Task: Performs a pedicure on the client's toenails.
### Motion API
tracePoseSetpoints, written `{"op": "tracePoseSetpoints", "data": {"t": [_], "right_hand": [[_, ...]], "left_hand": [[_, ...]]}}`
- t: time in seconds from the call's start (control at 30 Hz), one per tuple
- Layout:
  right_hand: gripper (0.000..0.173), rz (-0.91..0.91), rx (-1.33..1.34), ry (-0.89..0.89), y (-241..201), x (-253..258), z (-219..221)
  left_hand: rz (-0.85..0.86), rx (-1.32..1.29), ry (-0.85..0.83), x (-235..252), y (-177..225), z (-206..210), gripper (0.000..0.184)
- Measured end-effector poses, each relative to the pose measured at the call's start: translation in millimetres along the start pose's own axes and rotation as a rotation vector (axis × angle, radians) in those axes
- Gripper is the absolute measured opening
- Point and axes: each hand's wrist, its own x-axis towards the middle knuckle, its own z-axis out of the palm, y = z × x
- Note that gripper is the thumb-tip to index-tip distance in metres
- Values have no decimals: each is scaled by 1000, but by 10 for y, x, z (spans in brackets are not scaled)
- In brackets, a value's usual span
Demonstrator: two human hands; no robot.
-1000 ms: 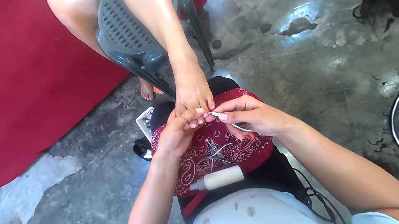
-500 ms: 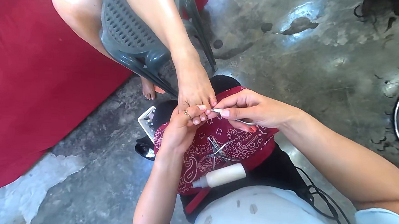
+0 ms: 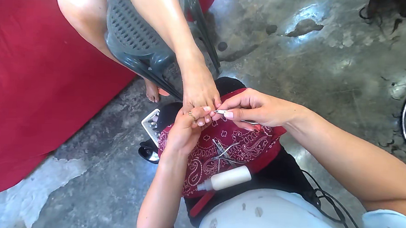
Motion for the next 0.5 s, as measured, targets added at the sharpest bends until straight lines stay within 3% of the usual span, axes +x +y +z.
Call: {"op": "tracePoseSetpoints", "data": {"t": [0.3, 0.5], "right_hand": [[25, -99, -199, -72, -28, 22, -109], [24, -65, -240, -88, -74, 79, -123]], "left_hand": [[-3, -6, -49, 10, -4, -18, 10], [-14, -6, -52, 9, 5, -34, 10]]}}
